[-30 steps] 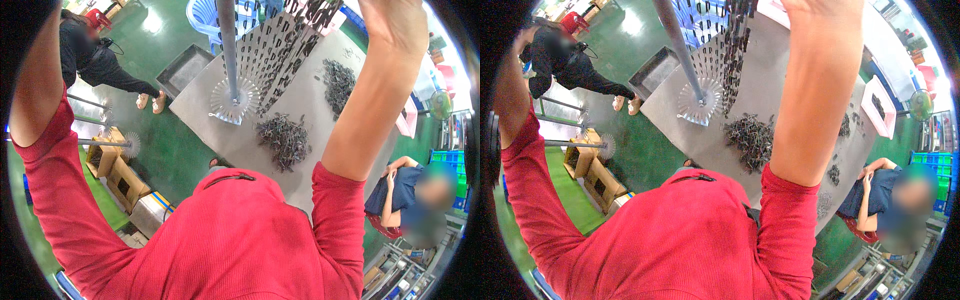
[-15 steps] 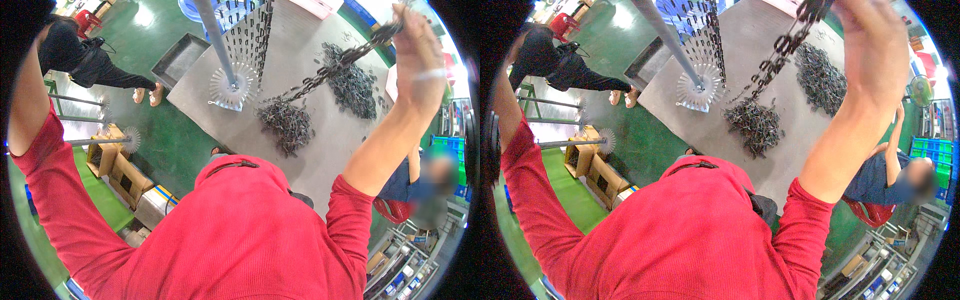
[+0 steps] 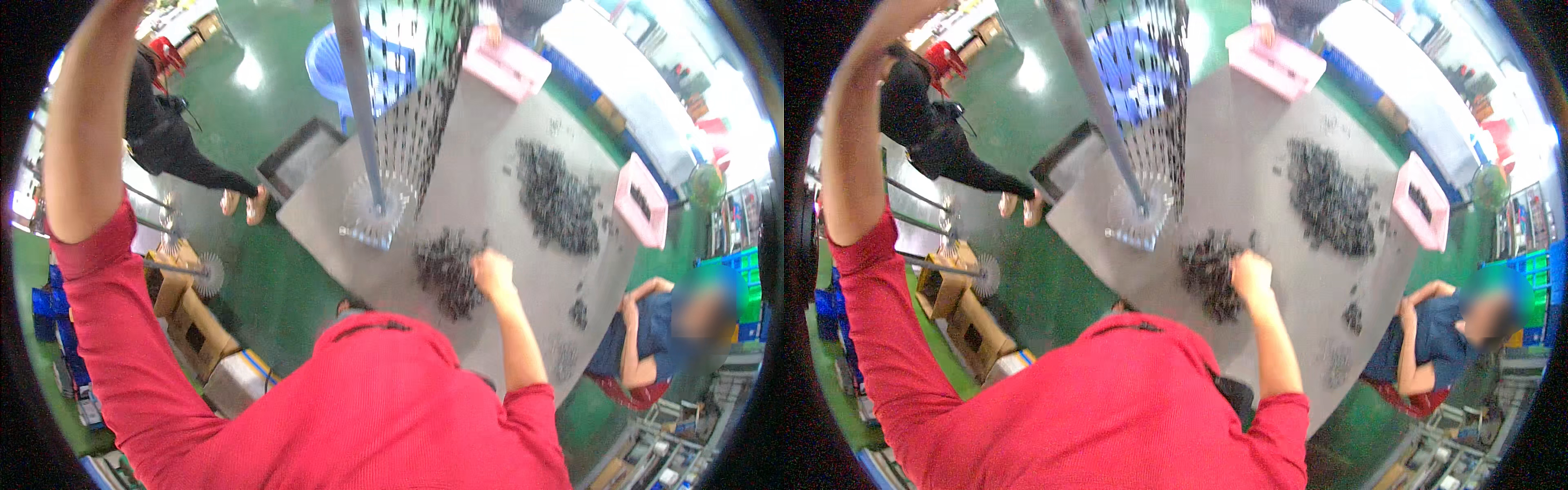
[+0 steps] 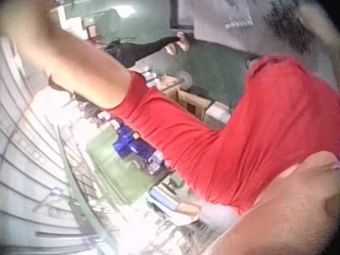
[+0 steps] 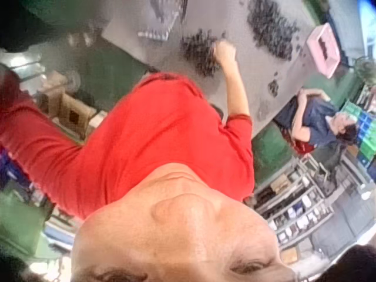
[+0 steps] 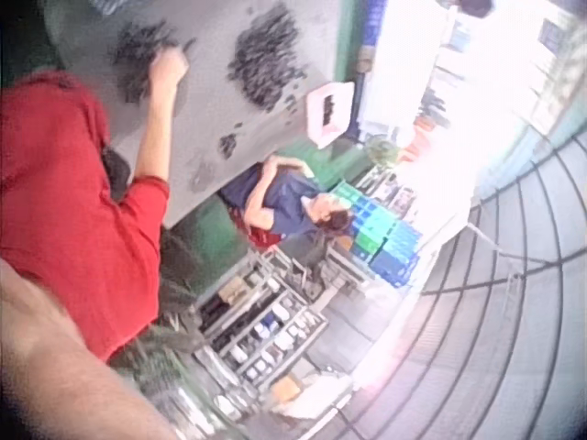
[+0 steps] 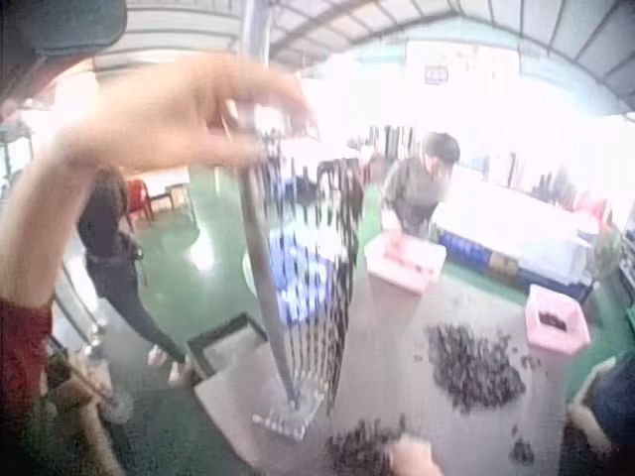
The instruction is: The person gathers small metal keyring components on a table and then attaches them one by one to a vertical rotating rack. The person repeatedly picks up components and clips them onto the rack, working continuously throughout the clip.
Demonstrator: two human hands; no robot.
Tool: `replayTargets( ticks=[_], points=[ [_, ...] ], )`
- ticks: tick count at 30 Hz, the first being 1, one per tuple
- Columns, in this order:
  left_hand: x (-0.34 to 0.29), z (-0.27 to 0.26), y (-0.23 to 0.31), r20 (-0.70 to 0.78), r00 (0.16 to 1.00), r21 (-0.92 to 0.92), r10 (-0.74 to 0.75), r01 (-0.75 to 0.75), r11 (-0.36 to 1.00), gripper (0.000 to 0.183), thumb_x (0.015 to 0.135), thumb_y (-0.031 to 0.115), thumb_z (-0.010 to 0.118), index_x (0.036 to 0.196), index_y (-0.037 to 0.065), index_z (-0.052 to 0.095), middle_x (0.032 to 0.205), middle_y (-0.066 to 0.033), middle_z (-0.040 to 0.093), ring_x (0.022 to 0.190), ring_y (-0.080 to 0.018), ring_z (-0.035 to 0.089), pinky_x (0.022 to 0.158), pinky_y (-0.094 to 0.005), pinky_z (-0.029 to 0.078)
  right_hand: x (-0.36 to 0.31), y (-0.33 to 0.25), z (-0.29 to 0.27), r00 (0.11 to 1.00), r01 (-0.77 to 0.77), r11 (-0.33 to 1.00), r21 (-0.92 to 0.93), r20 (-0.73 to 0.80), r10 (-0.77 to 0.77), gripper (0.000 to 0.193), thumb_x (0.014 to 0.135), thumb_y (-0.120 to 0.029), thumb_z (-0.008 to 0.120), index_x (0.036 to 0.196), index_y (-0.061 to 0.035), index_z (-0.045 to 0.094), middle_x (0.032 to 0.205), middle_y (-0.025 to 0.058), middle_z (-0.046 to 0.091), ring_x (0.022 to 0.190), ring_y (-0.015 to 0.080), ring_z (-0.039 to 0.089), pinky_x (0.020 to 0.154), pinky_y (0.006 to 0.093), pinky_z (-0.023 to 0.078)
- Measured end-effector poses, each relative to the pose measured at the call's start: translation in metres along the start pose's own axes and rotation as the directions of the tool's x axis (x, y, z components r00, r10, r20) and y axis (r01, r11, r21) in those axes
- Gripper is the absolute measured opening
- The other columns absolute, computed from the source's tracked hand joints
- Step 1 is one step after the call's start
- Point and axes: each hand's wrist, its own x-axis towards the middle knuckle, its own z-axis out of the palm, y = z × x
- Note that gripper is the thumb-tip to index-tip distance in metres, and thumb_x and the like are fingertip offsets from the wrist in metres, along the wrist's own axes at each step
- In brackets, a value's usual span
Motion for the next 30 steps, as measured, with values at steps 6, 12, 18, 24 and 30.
replayTargets(
  ticks=[6, 12, 18, 24, 30],
  points=[
    [0.033, 0.016, -0.036, 0.155, 0.988, -0.178, 0.005, 0.022, 0.984, 0.052, 0.076, 0.012, 0.054, 0.124, -0.006, 0.048, 0.116, -0.0259, 0.058, 0.111, -0.0362, 0.057, 0.096, -0.0470, 0.047, 0.055, -0.004, -0.092, 0.987, 0.030, 0.986, 0.164, -0.159, -0.004, 0.022, 0.083, -0.028, 0.062, 0.092, -0.0085, 0.068, 0.091, 0.0133, 0.064, 0.085, 0.0323, 0.064, 0.075, 0.0432, 0.051],
    [0.039, 0.015, -0.032, 0.159, 0.984, -0.076, 0.083, -0.072, 0.995, 0.045, 0.077, 0.007, 0.055, 0.118, -0.010, 0.052, 0.114, -0.0278, 0.058, 0.105, -0.0369, 0.058, 0.096, -0.0389, 0.045, 0.041, -0.100, -0.331, 0.377, 0.616, 0.734, 0.287, -0.925, 0.045, 0.012, 0.082, -0.011, 0.065, 0.093, -0.0065, 0.068, 0.077, 0.0091, 0.059, 0.064, 0.0207, 0.056, 0.060, 0.0316, 0.044],
    [0.049, 0.022, -0.020, 0.118, 0.992, 0.080, -0.047, 0.038, 0.996, 0.039, 0.073, -0.003, 0.057, 0.112, -0.002, 0.061, 0.111, -0.0200, 0.061, 0.104, -0.0368, 0.057, 0.093, -0.0419, 0.044, 0.040, -0.133, -0.380, 0.264, 0.742, 0.600, 0.301, -0.953, 0.152, 0.010, 0.082, -0.010, 0.065, 0.088, -0.0030, 0.070, 0.074, 0.0088, 0.058, 0.060, 0.0211, 0.053, 0.056, 0.0314, 0.041],
    [0.046, 0.022, -0.019, 0.096, 0.995, 0.149, 0.001, -0.015, 0.989, 0.044, 0.070, -0.007, 0.054, 0.113, -0.003, 0.060, 0.112, -0.0202, 0.060, 0.105, -0.0373, 0.057, 0.092, -0.0407, 0.045, 0.050, -0.127, -0.386, 0.339, 0.838, 0.414, 0.354, -0.934, 0.112, 0.013, 0.082, -0.011, 0.065, 0.086, 0.0012, 0.068, 0.074, 0.0076, 0.060, 0.064, 0.0160, 0.053, 0.059, 0.0262, 0.039],
    [0.036, 0.020, -0.027, 0.030, 1.000, 0.103, 0.010, -0.013, 0.995, 0.050, 0.069, -0.008, 0.052, 0.117, 0.002, 0.059, 0.116, -0.0192, 0.060, 0.108, -0.0371, 0.056, 0.093, -0.0414, 0.045, 0.040, -0.066, -0.381, 0.639, 0.768, -0.012, 0.641, -0.767, -0.051, 0.019, 0.085, -0.019, 0.065, 0.081, -0.0009, 0.071, 0.082, 0.0013, 0.064, 0.075, 0.0072, 0.052, 0.072, 0.0234, 0.039]
  ],
)
